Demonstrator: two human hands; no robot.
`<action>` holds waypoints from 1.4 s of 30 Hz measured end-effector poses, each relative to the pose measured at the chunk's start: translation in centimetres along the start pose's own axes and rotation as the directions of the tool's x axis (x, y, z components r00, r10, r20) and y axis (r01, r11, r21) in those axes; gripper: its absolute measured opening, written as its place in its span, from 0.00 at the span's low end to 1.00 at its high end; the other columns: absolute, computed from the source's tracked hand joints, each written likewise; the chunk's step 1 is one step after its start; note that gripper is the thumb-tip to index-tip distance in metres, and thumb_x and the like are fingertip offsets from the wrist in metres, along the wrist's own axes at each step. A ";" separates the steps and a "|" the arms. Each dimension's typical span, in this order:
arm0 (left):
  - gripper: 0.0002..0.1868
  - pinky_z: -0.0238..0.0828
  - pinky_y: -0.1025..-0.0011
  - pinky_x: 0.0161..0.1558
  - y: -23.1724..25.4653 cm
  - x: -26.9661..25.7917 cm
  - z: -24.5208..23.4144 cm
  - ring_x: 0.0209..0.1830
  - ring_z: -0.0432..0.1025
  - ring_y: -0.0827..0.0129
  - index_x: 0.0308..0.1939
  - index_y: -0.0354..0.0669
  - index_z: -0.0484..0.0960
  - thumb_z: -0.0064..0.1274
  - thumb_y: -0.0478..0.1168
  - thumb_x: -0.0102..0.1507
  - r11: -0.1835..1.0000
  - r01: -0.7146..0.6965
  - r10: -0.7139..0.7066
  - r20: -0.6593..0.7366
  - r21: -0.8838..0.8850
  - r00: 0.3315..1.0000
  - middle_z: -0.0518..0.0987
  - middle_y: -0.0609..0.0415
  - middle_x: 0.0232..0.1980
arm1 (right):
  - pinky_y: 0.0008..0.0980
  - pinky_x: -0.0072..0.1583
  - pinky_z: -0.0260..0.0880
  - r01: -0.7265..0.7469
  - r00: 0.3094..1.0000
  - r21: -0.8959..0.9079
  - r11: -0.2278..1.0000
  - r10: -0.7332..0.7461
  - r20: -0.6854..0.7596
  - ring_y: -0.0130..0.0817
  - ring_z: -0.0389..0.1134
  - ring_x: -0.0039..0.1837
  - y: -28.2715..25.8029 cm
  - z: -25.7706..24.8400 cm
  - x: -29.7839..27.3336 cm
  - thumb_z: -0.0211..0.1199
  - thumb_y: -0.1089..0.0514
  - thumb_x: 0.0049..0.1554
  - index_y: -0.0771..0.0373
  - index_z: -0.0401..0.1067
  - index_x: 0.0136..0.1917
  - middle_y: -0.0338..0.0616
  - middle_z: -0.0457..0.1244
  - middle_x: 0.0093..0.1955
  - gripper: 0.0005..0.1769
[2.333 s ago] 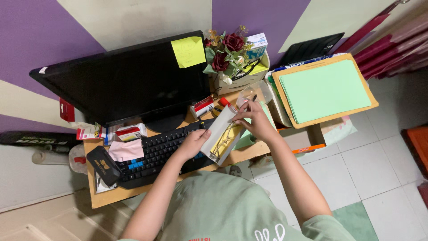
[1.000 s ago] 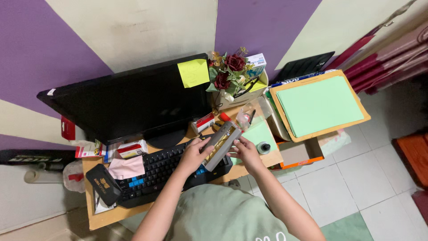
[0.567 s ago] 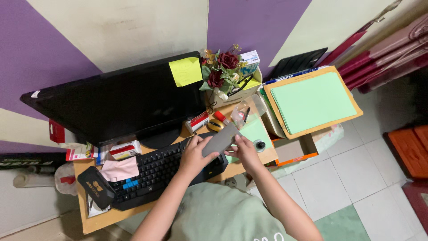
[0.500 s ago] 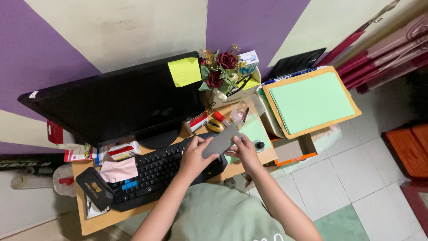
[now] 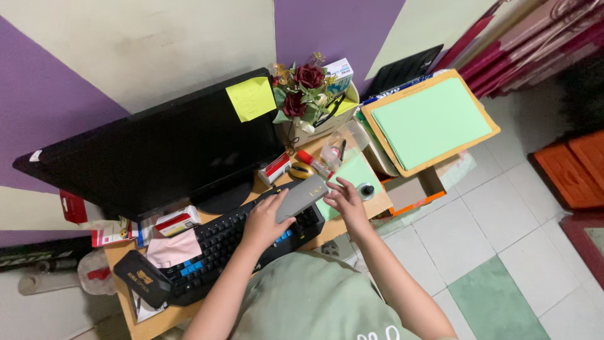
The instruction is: The person wipes a plastic box and a grey rectangular case with a cloth after applying spray, then cleans several small boxes and a pink bow before placing them on the desk.
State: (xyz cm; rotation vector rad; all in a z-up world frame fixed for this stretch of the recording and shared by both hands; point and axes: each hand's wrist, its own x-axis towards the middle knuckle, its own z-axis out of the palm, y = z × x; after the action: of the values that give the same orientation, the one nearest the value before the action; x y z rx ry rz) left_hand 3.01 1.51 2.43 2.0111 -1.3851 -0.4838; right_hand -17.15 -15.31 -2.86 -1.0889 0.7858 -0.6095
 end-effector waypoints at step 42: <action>0.49 0.57 0.60 0.69 -8.7 -0.5 -0.6 0.76 0.56 0.63 0.79 0.66 0.46 0.59 0.49 0.60 0.200 0.319 -0.541 0.167 -0.926 0.824 0.59 0.55 0.77 | 0.34 0.61 0.72 -0.029 0.992 -0.190 0.981 0.051 0.114 0.35 0.68 0.63 3.2 4.2 -1.0 0.55 0.59 0.64 0.61 0.59 0.76 0.50 0.63 0.65 0.27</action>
State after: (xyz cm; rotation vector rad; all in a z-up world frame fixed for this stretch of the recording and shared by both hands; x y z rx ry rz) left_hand 9.15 4.20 -3.14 1.2836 -0.1238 -1.0218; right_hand -14.18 -11.12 -4.56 -1.2675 0.7710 -0.4384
